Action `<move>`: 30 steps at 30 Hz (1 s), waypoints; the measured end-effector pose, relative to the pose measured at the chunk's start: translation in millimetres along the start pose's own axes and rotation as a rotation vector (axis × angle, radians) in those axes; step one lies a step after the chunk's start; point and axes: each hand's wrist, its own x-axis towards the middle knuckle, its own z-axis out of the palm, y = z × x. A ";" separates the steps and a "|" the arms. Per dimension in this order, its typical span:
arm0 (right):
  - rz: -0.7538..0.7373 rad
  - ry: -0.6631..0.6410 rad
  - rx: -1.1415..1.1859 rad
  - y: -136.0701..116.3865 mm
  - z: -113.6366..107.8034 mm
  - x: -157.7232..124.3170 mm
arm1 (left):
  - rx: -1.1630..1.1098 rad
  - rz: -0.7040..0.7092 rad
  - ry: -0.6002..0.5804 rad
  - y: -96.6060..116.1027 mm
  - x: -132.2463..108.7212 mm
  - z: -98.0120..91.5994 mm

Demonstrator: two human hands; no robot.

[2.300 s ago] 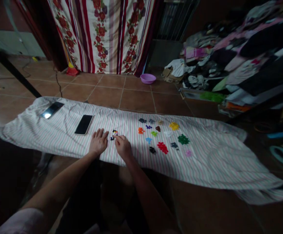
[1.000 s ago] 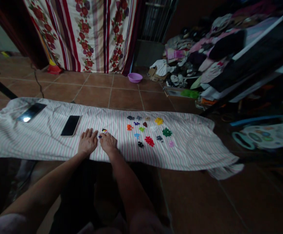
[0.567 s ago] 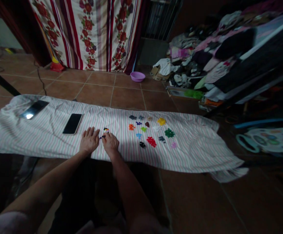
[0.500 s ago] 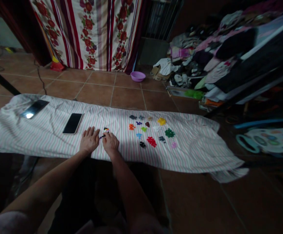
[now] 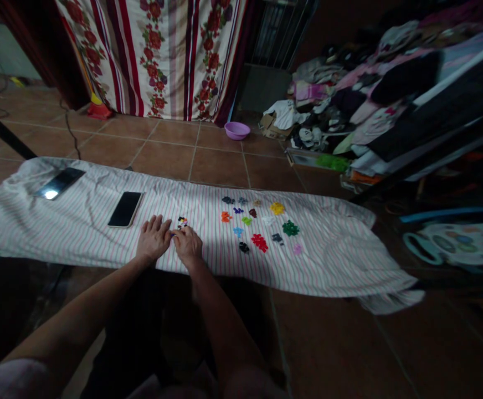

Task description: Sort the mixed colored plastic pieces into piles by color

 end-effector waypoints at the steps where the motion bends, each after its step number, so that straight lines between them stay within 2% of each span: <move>1: -0.011 0.008 -0.006 0.1 0.5 0.1 | -0.003 -0.003 0.001 0.1 0.1 0.1; 6: -0.102 0.048 -0.026 -1.3 2.7 -0.1 | -0.027 0.001 0.006 -2.0 -0.4 4.4; 11: -0.122 0.108 -0.027 -2.0 6.9 -1.6 | -0.009 0.008 0.020 -3.2 -0.4 7.4; 20: -0.064 0.245 0.088 2.8 13.0 -1.7 | -0.049 0.023 0.043 -1.2 -0.6 5.0; 26: 0.104 0.451 0.268 14.7 18.6 3.3 | -0.064 0.112 0.033 -5.0 -1.4 13.5; 30: 0.092 0.409 0.293 15.5 19.6 4.4 | -0.078 0.117 0.022 -6.0 -1.2 17.6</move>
